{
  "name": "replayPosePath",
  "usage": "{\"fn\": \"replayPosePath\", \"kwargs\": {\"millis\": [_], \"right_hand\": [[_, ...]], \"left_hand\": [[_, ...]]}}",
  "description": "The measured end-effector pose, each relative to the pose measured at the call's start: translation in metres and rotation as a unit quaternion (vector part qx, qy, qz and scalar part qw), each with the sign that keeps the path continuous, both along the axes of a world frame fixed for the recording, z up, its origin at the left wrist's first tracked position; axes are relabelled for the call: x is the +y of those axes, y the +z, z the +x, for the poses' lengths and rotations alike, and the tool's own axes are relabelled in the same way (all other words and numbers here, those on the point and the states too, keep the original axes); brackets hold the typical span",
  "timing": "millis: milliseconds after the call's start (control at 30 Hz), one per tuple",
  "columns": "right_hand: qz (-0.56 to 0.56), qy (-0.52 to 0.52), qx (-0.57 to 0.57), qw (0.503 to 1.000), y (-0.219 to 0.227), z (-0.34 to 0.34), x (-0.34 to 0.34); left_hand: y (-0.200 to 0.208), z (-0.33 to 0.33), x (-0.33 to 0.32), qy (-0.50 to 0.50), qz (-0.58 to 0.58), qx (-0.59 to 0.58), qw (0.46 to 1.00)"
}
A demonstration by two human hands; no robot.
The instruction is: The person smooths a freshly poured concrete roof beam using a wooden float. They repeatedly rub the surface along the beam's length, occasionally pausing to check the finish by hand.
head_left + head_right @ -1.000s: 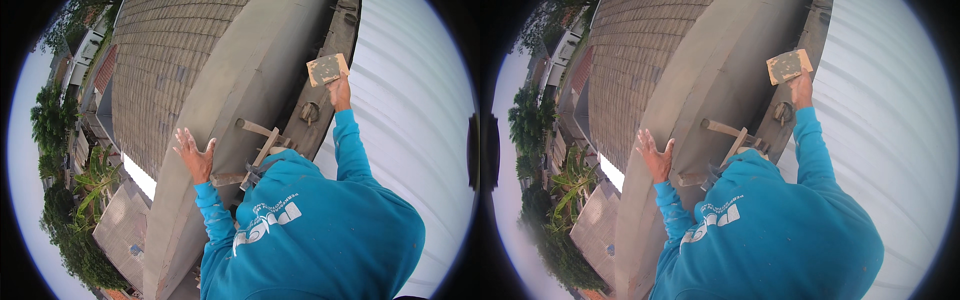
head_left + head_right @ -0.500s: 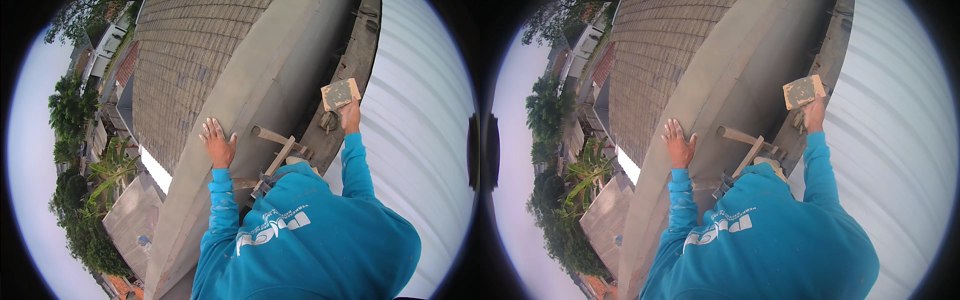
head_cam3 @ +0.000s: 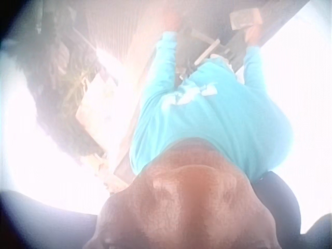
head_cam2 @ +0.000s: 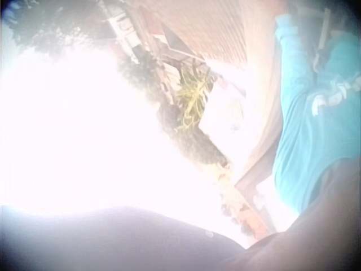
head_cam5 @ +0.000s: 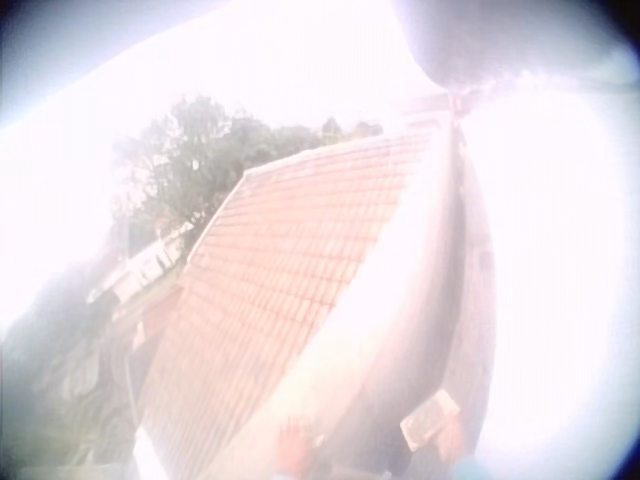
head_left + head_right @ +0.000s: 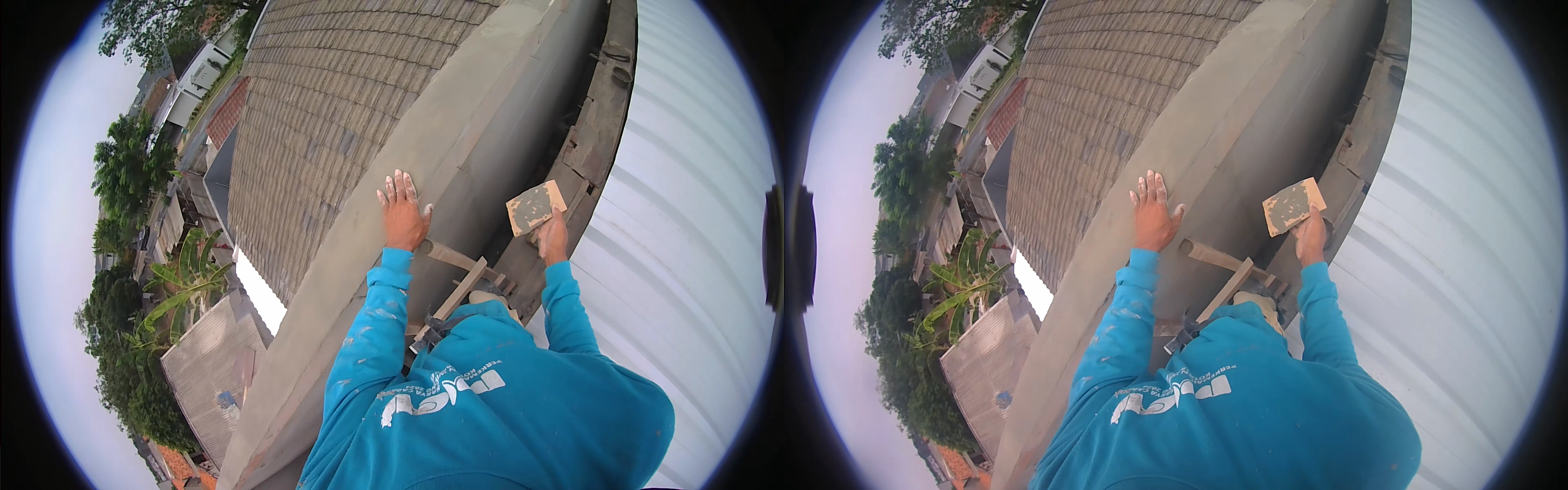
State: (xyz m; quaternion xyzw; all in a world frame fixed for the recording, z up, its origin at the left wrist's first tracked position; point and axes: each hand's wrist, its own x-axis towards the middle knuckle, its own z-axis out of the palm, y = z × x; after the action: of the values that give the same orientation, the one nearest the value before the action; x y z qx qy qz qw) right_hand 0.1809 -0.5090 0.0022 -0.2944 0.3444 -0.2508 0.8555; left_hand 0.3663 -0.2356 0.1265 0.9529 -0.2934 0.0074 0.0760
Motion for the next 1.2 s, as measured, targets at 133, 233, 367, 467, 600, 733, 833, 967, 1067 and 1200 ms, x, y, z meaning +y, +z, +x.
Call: {"fn": "replayPosePath", "kwargs": {"millis": [133, 233, 367, 467, 600, 733, 833, 967, 1067, 1200], "right_hand": [[0.001, 0.011, 0.008, 1.000, -0.003, -0.002, 0.001], [0.006, 0.006, 0.010, 1.000, -0.008, -0.003, 0.001], [0.007, -0.007, 0.035, 0.999, -0.028, -0.010, -0.005], [-0.011, -0.005, 0.088, 0.996, -0.023, -0.013, -0.005], [-0.028, -0.002, 0.120, 0.992, -0.024, -0.017, -0.008], [-0.018, 0.006, 0.132, 0.991, -0.017, -0.012, -0.010], [-0.032, 0.014, 0.108, 0.994, -0.013, -0.002, -0.006], [-0.044, 0.057, 0.114, 0.991, -0.041, 0.022, 0.007], [-0.048, 0.112, 0.110, 0.986, -0.043, 0.037, 0.021], [-0.088, 0.173, 0.128, 0.972, -0.043, 0.041, 0.041]], "left_hand": [[0.005, 0.005, -0.017, -0.051, -0.006, 0.006, 0.999], [-0.004, 0.005, -0.009, -0.068, -0.021, 0.000, 0.997], [-0.014, 0.001, 0.031, -0.047, -0.029, -0.006, 0.998], [-0.015, 0.001, 0.064, 0.003, -0.014, 0.004, 1.000], [-0.009, -0.010, 0.095, 0.058, -0.005, 0.018, 0.998], [0.011, -0.037, 0.118, 0.078, -0.014, 0.021, 0.997], [0.016, -0.059, 0.135, 0.097, -0.018, 0.002, 0.995], [-0.013, -0.072, 0.158, 0.141, -0.024, -0.003, 0.990], [-0.025, -0.083, 0.170, 0.169, -0.023, -0.004, 0.985], [-0.021, -0.094, 0.176, 0.199, 0.005, -0.009, 0.980]]}}
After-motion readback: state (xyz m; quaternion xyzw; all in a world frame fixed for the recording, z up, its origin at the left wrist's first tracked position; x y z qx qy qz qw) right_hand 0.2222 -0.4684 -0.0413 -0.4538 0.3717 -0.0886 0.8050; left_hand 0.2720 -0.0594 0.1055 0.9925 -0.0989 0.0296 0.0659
